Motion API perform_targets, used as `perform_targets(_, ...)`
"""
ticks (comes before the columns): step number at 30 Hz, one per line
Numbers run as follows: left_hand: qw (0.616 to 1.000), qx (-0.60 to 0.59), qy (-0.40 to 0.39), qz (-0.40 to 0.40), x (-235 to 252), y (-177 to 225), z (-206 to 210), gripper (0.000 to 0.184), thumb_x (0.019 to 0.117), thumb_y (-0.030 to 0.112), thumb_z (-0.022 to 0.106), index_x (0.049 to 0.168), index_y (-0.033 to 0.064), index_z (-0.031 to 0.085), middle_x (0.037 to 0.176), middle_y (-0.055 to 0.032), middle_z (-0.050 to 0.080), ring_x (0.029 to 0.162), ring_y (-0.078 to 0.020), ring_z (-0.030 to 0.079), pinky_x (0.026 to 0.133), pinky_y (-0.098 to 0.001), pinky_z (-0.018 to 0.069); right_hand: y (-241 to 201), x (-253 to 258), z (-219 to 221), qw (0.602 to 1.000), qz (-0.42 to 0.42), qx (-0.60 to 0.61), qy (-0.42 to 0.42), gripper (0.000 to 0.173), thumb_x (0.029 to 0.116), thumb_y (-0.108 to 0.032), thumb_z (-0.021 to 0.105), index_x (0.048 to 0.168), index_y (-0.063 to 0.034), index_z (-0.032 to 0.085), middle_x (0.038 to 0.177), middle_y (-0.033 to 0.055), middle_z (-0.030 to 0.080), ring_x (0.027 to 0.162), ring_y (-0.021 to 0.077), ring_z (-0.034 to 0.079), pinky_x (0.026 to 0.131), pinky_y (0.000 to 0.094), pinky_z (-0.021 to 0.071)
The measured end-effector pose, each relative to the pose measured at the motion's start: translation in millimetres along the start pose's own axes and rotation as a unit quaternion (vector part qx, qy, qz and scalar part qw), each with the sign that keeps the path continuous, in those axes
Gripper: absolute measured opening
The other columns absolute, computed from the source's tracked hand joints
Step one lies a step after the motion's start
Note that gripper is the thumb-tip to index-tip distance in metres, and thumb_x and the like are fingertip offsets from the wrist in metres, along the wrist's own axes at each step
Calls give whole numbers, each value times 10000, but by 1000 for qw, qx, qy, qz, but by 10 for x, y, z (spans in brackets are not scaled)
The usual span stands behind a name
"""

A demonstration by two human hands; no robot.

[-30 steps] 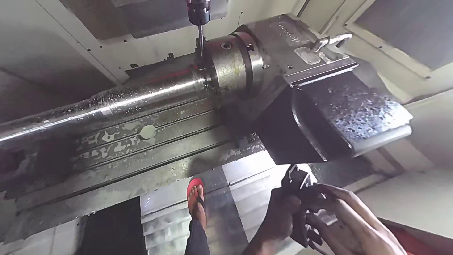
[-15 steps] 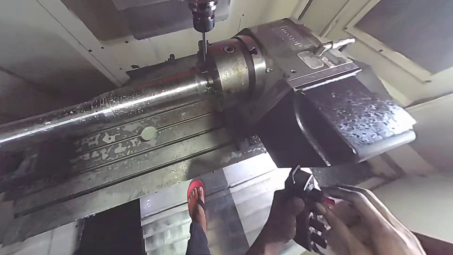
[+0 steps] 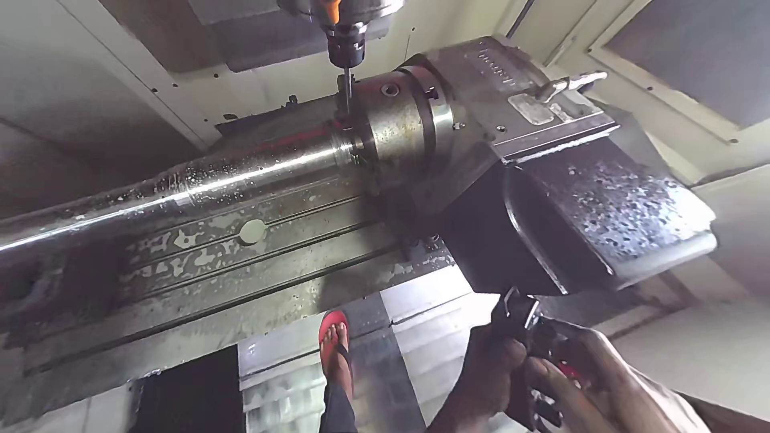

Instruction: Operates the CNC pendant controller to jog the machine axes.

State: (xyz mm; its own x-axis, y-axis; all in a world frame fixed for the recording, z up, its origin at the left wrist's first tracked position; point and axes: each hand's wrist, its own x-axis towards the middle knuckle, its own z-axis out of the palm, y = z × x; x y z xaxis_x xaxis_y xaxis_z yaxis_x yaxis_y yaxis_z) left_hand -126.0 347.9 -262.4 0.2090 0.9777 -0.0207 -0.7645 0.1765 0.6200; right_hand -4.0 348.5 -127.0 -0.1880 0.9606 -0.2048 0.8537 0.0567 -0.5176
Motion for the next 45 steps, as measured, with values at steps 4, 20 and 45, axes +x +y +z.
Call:
perform_targets(4, 1000, -5, -1, 22, 29, -9, -33, 544, 897, 668, 628, 995, 141, 719, 862, 91, 730, 770, 28, 675, 739, -205, 566, -27, 4, -28, 995, -101, -11, -18, 341, 1003, -179, 617, 1263, 42, 621, 1318, 321, 580, 1004, 394, 681, 833, 506, 584)
perform_targets(20, 1000, -5, 6, 2, 56, -58, -9, 530, 874, 672, 652, 926, 148, 714, 790, 98, 710, 708, 30, 658, 689, -193, 553, 10, 70, -108, 992, -121, 17, 25, 285, 982, -226, 683, 1115, 24, 658, 1254, 296, 618, 1117, 352, 648, 946, 454, 549)
perform_targets(45, 1000, -17, 16, -12, -24, -93, 14, 547, 878, 680, 641, 978, 147, 712, 825, 85, 722, 725, 18, 670, 699, -205, 567, 134, 29, -31, 992, -118, 22, 25, 350, 991, -260, 671, 1205, 15, 633, 1281, 281, 619, 1139, 339, 651, 950, 458, 557)
